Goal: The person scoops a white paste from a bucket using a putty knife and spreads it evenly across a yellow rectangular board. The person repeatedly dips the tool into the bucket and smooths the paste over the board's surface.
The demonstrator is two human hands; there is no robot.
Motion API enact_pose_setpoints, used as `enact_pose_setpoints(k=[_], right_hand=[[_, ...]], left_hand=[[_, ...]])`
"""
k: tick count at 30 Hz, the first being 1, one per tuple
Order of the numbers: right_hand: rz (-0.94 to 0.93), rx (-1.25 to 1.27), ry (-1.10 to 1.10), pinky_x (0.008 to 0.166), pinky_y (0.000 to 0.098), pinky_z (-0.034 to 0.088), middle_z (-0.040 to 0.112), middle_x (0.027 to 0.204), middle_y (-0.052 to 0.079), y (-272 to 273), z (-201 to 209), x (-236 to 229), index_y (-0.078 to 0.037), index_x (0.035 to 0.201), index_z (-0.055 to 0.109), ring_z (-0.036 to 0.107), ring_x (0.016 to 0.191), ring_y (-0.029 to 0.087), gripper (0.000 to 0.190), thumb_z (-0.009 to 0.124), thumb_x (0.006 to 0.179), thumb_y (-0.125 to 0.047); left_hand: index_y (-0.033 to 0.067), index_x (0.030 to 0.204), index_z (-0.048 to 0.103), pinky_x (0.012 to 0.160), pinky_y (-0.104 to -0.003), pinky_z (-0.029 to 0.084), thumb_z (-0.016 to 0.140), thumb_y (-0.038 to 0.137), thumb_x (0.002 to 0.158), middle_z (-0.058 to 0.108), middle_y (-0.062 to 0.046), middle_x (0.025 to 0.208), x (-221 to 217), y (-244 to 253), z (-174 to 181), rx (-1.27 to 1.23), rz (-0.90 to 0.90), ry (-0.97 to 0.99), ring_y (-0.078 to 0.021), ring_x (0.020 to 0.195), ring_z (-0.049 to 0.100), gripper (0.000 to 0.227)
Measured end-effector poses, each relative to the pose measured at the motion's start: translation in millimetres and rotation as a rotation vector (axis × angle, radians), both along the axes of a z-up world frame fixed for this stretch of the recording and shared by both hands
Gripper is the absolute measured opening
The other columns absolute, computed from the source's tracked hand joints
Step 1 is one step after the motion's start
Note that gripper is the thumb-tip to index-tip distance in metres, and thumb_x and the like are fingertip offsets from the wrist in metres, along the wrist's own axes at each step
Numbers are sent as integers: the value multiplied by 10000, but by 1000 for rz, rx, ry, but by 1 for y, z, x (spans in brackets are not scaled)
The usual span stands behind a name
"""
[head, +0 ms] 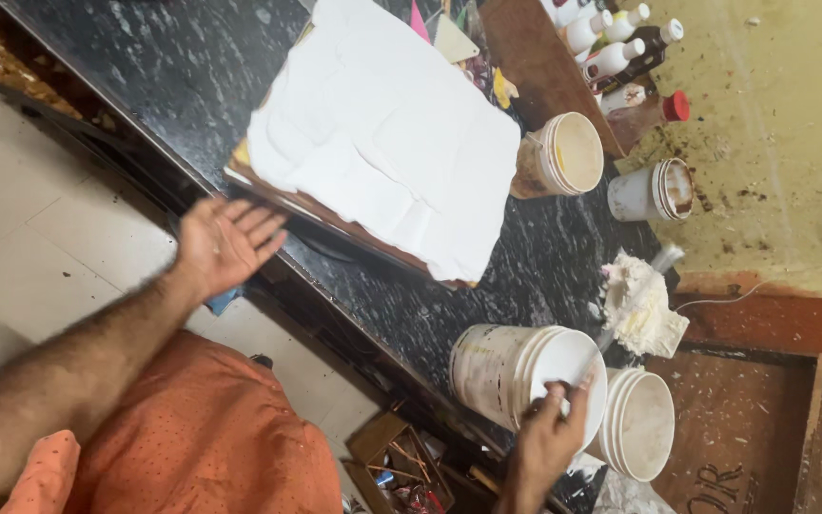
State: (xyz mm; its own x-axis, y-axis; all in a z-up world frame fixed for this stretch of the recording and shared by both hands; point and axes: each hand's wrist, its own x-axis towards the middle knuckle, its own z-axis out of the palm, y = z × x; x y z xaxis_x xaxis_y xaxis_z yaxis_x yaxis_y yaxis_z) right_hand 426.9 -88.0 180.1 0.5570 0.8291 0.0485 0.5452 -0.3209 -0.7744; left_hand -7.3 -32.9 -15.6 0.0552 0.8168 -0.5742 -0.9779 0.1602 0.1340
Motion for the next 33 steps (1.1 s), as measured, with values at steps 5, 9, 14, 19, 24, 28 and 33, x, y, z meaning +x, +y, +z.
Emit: enact_pose_setpoints(k=[5,9,14,19,24,28,33], right_hand=[[252,-78,-327,720,343,535,659,1016,87,43,-18,-38,-99,1405,614,641,864,170,369,551,1045,-151],[356,-103,-483,804,400,491,615,952,158,78,-29,-49,-209,1498,568,602,858,248,456,560,1042,-203],[467,-122,-654,863,421,487,515,976,159,126,-44,-49,-258,1481,605,534,868,292,429,578,1053,-268],[655,-156,-710,780,365,527,488,997,97,145,-41,-89,-306,1464,617,525,856,207,426,606,1040,-275],[835,-359,-671,649,238,547,455,1005,78,103,-39,-153,-337,1447,599,486,805,143,450,601,1007,-240],[956,-252,-518,610,242,563,503,1035,56,65,-47,-161,-329,1415,624,516,800,127,402,584,1023,-245],[630,-171,-474,610,282,503,602,955,8,79,-31,-100,-206,1204,667,553,754,129,157,554,1121,-277]], left_hand=[[-20,1602,193,1159,-562,368,165,841,883,282,-280,1665,-46,9,25,260,-120,150,-396,1475,402,1122],[27,1589,237,1093,-564,457,167,821,857,318,-296,1595,-50,12,53,174,-357,389,-429,1397,475,1082],[26,1594,179,1048,-572,528,219,787,872,356,-303,1522,-34,3,64,179,-402,458,-428,1379,498,1050],[47,1598,135,1040,-587,531,225,768,872,398,-307,1484,-31,0,64,203,-399,443,-417,1382,498,1027],[60,1600,127,1065,-595,515,213,772,863,387,-298,1496,-26,-4,62,229,-428,453,-405,1396,485,1029],[45,1596,112,1069,-618,499,214,772,867,364,-301,1517,-25,-4,62,255,-405,439,-420,1408,470,1035],[54,1604,128,1078,-622,478,192,784,860,340,-306,1526,-27,-6,62,211,-408,449,-420,1424,436,1044]])
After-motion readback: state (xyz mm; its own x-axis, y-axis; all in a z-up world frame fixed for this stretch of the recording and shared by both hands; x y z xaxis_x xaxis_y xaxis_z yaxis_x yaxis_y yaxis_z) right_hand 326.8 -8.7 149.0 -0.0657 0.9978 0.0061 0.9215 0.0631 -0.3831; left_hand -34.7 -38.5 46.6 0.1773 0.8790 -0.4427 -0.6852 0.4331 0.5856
